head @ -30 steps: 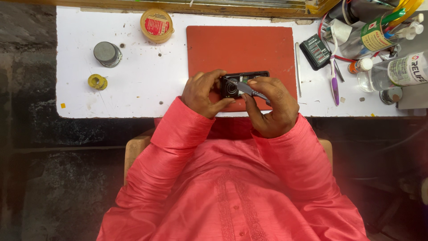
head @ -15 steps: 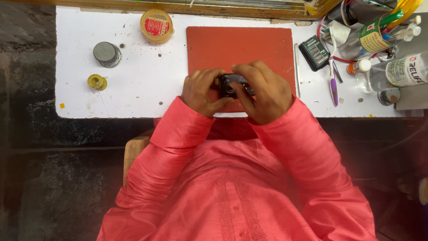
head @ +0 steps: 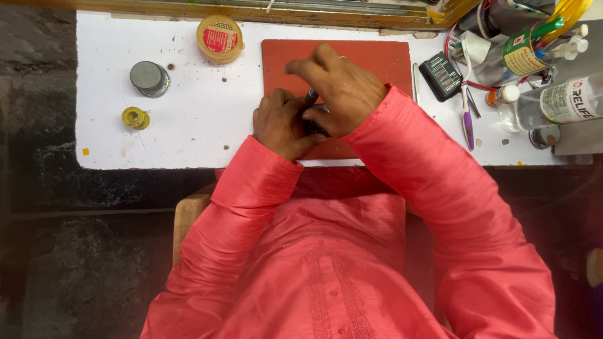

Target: The person uses a metal spudger to pry and separate parts of a disassembled mobile phone on a red mat. They then use a soldering iron to apply heat to several points on the phone's internal circuitry. Finally, they place the phone aside and reach for a bottle.

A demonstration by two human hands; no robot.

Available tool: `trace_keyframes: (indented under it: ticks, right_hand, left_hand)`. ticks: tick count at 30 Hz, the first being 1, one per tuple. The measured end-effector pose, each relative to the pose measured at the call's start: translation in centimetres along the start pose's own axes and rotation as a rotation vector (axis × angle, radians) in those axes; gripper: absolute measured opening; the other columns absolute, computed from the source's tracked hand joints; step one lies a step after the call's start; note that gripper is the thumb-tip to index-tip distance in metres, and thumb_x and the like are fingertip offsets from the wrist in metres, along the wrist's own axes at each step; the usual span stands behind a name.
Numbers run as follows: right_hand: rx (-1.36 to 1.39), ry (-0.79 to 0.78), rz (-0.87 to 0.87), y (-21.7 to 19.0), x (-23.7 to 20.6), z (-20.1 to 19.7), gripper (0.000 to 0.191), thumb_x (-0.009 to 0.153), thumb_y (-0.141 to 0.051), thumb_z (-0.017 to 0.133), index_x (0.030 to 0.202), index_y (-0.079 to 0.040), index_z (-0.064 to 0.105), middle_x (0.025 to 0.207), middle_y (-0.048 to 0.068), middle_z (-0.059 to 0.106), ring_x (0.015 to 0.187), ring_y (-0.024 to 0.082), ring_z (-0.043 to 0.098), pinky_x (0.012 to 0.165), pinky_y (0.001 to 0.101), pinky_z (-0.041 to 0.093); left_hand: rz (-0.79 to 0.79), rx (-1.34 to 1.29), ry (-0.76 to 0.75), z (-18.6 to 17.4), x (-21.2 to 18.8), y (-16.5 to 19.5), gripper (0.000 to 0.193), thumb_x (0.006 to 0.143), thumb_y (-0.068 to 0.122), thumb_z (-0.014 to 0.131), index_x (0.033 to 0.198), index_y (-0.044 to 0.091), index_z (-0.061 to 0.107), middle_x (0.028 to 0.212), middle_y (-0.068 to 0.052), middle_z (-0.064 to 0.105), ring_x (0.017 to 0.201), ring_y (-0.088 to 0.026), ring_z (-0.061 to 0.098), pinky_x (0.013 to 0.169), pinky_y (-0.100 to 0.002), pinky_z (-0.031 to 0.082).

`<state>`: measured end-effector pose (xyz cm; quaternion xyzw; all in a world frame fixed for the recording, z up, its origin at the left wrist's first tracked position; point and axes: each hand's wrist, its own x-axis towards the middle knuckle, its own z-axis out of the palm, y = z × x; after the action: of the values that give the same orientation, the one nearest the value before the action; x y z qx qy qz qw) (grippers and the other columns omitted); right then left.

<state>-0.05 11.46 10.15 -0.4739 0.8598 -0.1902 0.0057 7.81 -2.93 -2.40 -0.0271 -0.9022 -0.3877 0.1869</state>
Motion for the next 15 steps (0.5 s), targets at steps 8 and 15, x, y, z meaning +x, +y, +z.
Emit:
trace_keyframes:
  ticks: [8,15]
  right_hand:
    - [-0.057,0.219,-0.157,0.0,1.0,0.7,0.040,0.082,-0.024,0.071,0.118,-0.010,0.061,0.093,0.017,0.070,0.074,0.034,0.071,0.059,0.0426,0.056]
    - [-0.024,0.078,0.044,-0.2,1.0,1.2,0.062,0.095,-0.052,0.076,0.133,-0.006,0.059,0.098,0.016,0.068,0.082,0.033,0.070,0.073,0.0464,0.057]
  left_hand:
    - [0.005,-0.215,0.007,-0.7,0.8,-1.3,0.086,0.061,0.033,0.097,0.132,0.006,0.056,0.124,-0.011,0.059,0.111,-0.030,0.061,0.091,-0.041,0.054]
    - [0.017,-0.194,0.224,-0.8,2.9,-1.1,0.080,0.084,0.019,0.089,0.151,0.005,0.048,0.132,-0.013,0.060,0.116,-0.026,0.064,0.095,-0.036,0.059]
